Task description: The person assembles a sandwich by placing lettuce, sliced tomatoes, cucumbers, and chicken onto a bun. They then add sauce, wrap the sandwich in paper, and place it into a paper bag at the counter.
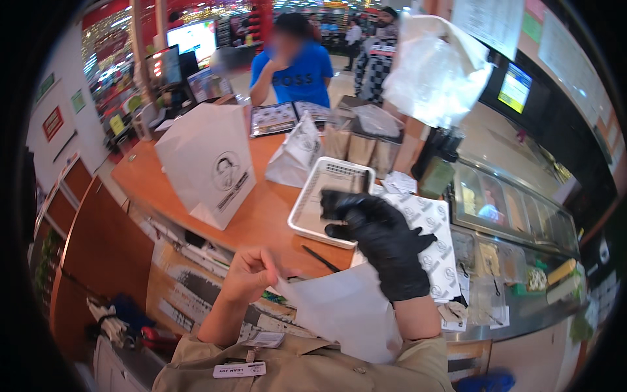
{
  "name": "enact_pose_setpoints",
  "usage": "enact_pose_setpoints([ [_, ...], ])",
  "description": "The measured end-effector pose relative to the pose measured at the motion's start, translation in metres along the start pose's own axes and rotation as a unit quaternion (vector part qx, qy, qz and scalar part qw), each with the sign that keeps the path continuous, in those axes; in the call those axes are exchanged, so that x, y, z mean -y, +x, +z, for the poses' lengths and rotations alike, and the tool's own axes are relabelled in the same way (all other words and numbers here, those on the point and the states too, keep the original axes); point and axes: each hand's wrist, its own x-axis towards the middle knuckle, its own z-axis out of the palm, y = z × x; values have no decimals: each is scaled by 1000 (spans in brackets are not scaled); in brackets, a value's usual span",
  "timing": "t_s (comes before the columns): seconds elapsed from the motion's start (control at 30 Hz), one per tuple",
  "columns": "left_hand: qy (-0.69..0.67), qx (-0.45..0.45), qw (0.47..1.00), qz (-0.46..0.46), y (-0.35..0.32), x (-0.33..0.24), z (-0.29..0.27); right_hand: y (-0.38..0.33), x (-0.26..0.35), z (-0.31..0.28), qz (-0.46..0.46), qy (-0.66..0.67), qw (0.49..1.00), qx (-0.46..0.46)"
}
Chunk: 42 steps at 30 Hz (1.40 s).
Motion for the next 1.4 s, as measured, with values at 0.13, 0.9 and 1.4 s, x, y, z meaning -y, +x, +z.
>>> enact_pose_setpoints([
  [0.13,-58,-179,982,-17,-39,-9,-10,-12,-54,61,64,-25,991,112],
  [0.9,431,96,894,75,-10,-12,-32,-134,-48,68,21,-271,958,-95],
  [1.4,669,-218,706,75,-55,-55,-9,24,-90,40,143,-254,894,342],
])
